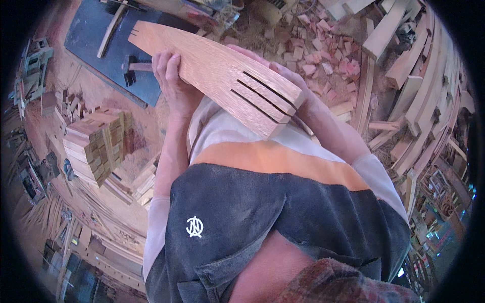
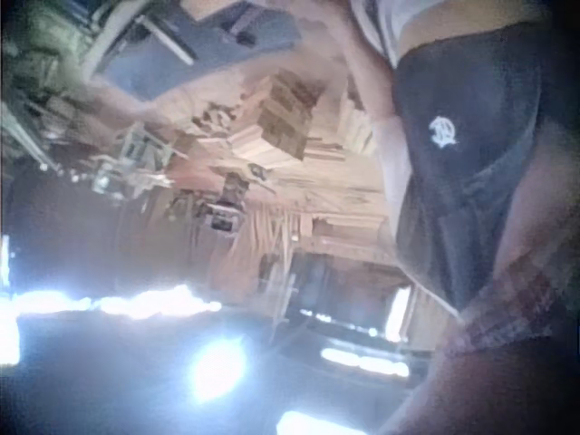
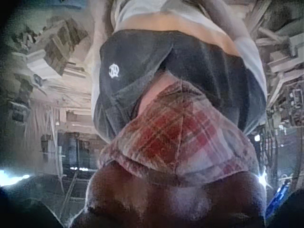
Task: The person uses a hammer to split a long wooden plank with pre-cut grooves into smaller pieces. They repeatedly strike the plank, inspect the splits, and place the separated pieces on the floor.
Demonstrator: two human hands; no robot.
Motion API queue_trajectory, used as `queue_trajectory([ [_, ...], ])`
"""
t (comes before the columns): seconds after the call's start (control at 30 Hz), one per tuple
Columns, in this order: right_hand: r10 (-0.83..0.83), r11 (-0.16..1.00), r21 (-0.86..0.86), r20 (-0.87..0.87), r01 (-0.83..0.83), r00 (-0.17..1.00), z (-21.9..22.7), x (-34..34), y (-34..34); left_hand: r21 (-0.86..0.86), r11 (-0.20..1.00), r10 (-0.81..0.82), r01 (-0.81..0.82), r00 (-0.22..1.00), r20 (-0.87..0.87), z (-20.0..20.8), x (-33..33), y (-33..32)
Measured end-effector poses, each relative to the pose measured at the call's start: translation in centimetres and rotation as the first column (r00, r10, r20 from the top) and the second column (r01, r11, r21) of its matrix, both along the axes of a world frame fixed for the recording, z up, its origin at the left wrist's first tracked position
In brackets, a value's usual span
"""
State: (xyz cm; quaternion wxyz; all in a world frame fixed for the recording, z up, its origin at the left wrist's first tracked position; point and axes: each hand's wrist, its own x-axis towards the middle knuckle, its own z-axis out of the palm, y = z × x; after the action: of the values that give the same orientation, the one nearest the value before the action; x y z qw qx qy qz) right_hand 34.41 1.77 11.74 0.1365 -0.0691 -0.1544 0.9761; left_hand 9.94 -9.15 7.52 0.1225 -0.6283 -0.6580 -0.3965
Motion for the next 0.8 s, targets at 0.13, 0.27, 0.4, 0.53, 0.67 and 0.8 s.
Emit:
queue_trajectory([
  [0.13,0.029,0.991,0.124,0.106,-0.042,0.994,1.1,-0.1,0.2,-0.036,0.999,0.007,-0.006,1.0,0.005,0.2,0.7,-0.6],
  [0.27,0.03,0.993,0.108,0.13,-0.044,0.991,1.3,0.0,0.2,-0.106,0.991,0.076,-0.077,0.997,-0.011,-0.5,1.2,-1.4],
  [0.4,0.002,1.0,0.018,0.086,-0.003,0.996,1.1,0.7,-0.3,-0.177,0.931,0.321,-0.318,0.947,-0.015,-1.5,-0.9,-3.1],
  [0.53,-0.003,1.0,-0.004,0.128,0.003,0.992,0.6,1.4,-0.6,-0.784,0.545,0.733,-0.297,0.624,0.273,-3.1,-4.2,-4.7],
  [0.67,-0.005,1.0,-0.002,0.122,0.005,0.992,-0.4,1.7,-0.9,-0.865,0.443,0.733,-0.236,0.651,0.197,-5.8,-5.8,-4.0],
  [0.8,-0.011,0.999,-0.043,0.118,0.016,0.993,-1.0,1.8,-1.3,-0.872,0.438,0.71,-0.22,0.679,0.185,-8.1,-6.3,-2.7],
])
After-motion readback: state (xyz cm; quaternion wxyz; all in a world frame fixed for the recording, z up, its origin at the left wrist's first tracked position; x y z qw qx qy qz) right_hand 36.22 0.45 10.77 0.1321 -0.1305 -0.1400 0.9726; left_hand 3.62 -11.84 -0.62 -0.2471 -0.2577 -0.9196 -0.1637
